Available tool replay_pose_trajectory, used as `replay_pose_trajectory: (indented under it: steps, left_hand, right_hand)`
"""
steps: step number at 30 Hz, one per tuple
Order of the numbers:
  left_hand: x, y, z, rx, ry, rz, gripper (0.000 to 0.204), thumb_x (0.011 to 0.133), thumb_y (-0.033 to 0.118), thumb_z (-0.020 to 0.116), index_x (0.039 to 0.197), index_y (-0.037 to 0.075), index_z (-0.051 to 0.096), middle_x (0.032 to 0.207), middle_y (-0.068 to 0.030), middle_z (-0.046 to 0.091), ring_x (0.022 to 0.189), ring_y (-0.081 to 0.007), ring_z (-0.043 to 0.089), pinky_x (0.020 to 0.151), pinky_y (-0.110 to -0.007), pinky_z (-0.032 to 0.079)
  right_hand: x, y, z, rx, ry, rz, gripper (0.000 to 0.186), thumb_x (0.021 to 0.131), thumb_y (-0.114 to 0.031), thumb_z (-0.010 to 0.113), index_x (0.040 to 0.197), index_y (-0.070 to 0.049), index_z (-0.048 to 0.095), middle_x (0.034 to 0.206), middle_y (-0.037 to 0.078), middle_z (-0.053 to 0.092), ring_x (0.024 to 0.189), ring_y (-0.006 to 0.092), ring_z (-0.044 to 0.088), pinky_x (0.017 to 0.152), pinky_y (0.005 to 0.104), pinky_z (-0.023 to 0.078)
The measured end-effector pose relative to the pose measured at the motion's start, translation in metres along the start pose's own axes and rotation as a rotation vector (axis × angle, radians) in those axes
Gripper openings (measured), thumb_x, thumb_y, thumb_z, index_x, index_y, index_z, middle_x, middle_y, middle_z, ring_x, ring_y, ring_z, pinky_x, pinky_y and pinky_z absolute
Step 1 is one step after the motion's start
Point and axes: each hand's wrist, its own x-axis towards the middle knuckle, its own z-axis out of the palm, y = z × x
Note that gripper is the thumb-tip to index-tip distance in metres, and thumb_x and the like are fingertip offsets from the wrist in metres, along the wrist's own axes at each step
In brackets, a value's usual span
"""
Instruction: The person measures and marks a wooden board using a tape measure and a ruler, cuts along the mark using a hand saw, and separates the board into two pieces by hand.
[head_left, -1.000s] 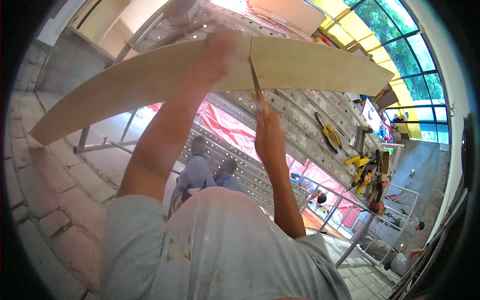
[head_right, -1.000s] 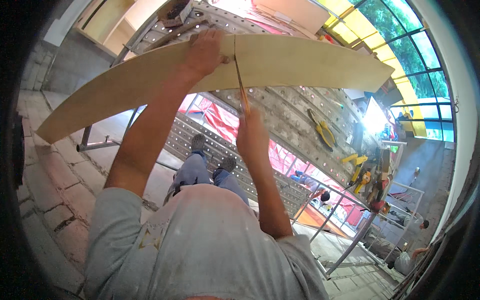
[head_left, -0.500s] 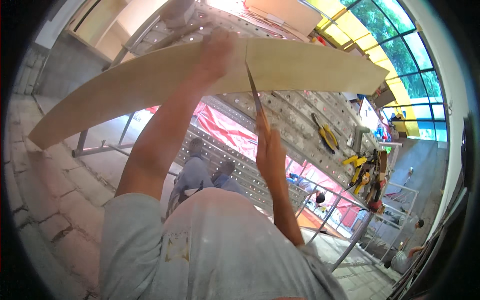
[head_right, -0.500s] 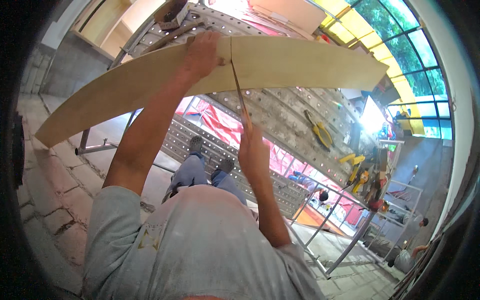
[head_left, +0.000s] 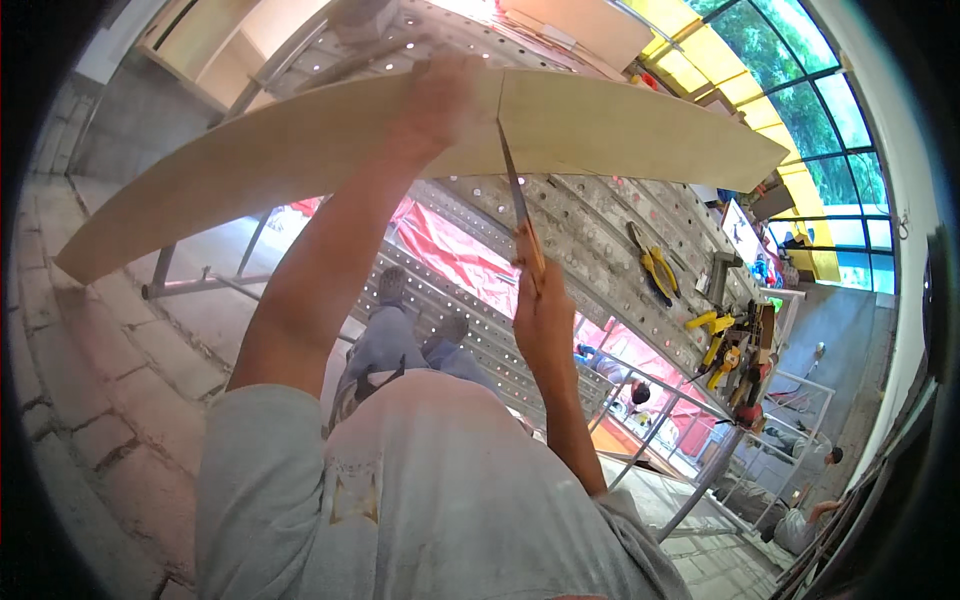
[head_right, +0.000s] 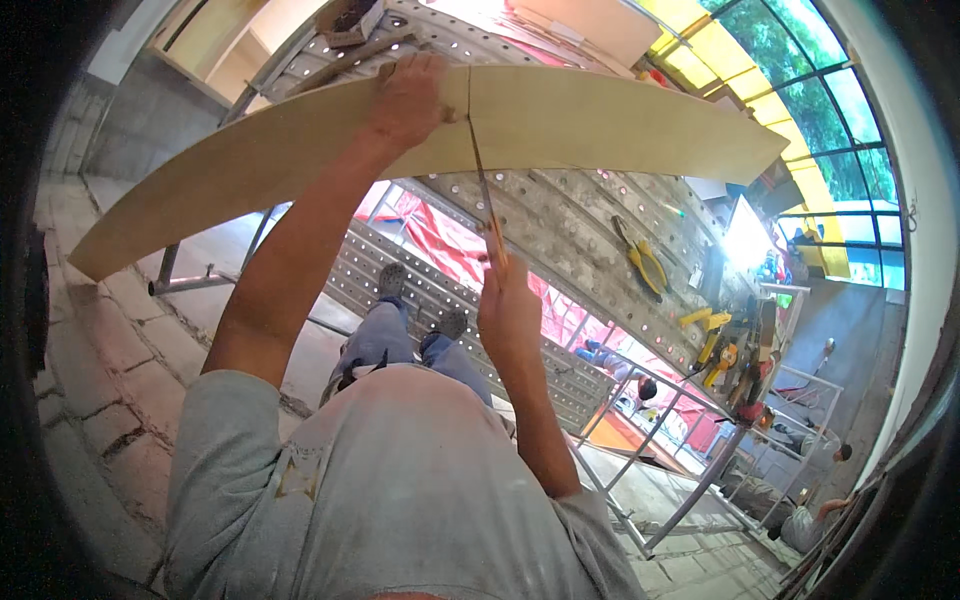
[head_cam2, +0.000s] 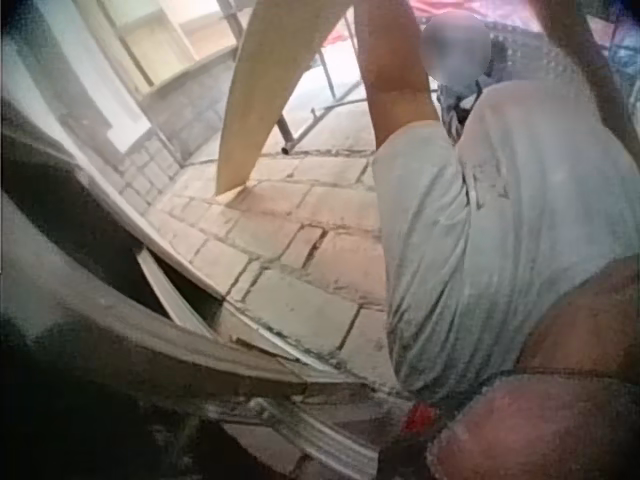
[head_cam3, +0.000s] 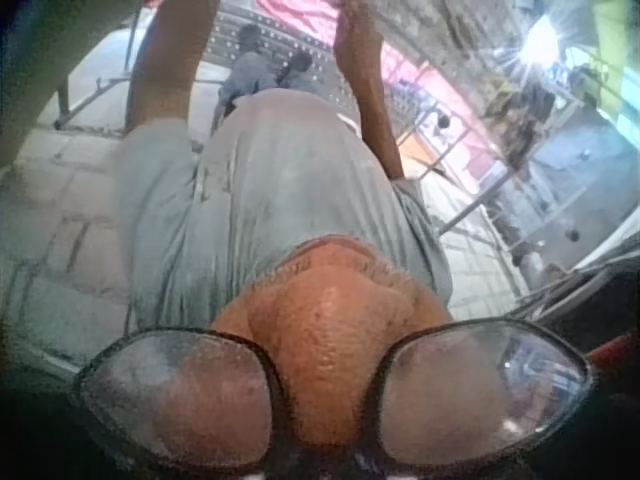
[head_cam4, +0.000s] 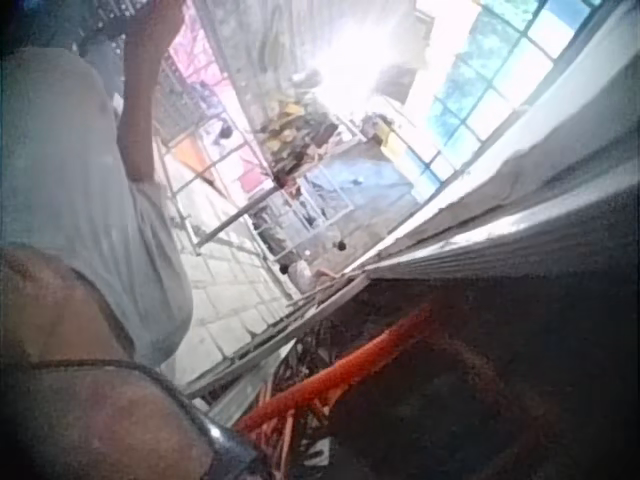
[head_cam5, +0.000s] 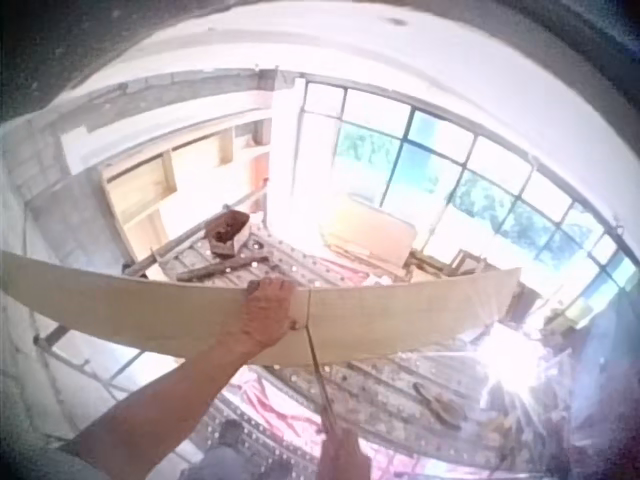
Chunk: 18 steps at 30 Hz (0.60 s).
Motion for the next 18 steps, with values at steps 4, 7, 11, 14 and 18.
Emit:
replay_pose_trajectory:
  steps: [4,7,11,14,18]
  left_hand:
    - [0.011,0.003,-0.008,-0.048,-0.075,-0.011,0.045,0.079,0.017,0.074,0.120,0.006,0.058,0.116,-0.0148,0.064,0.114,-0.0358,0.058,0.098,-0.049,0.047]
    - [0.014,0.007,0.010,0.044,-0.057,0.033,0.048,0.076,0.017,0.076,0.119,0.006,0.059,0.115,-0.0145,0.063,0.112,-0.0354,0.059,0.099,-0.049,0.047]
    - [0.008,0.002,0.005,-0.047,-0.057,0.058,0.051,0.076,0.016,0.076,0.122,0.005,0.057,0.117,-0.0140,0.062,0.113,-0.0350,0.058,0.099,-0.049,0.047]
    - [0.003,-0.006,-0.004,-0.033,-0.036,0.067,0.053,0.077,0.019,0.079,0.123,0.005,0.055,0.119,-0.0129,0.062,0.115,-0.0339,0.058,0.099,-0.050,0.046]
    - [0.004,-0.006,-0.002,0.017,-0.052,0.049,0.058,0.078,0.026,0.083,0.124,0.005,0.055,0.119,-0.0128,0.062,0.118,-0.0329,0.057,0.099,-0.052,0.045]
  right_hand:
    - [0.008,0.015,0.024,0.102,0.003,0.145,0.026,0.103,-0.014,0.054,0.127,-0.004,0.049,0.089,0.032,0.068,0.078,0.0545,0.064,0.062,0.0608,0.049]
    - [0.086,0.029,0.067,0.157,0.205,0.079,0.032,0.102,-0.017,0.057,0.130,-0.006,0.046,0.091,0.033,0.067,0.079,0.0555,0.064,0.062,0.0620,0.048]
    - [0.089,-0.006,0.025,0.226,0.104,0.215,0.028,0.105,-0.022,0.054,0.125,-0.002,0.053,0.092,0.033,0.064,0.084,0.0552,0.062,0.067,0.0592,0.048]
    - [0.033,-0.005,0.003,0.105,0.044,0.107,0.027,0.105,-0.021,0.056,0.120,0.001,0.053,0.089,0.033,0.065,0.082,0.0550,0.064,0.067,0.0567,0.051]
    - [-0.016,-0.009,-0.012,0.301,0.017,0.271,0.023,0.104,-0.017,0.056,0.118,0.001,0.054,0.086,0.032,0.065,0.082,0.0547,0.064,0.067,0.0557,0.051]
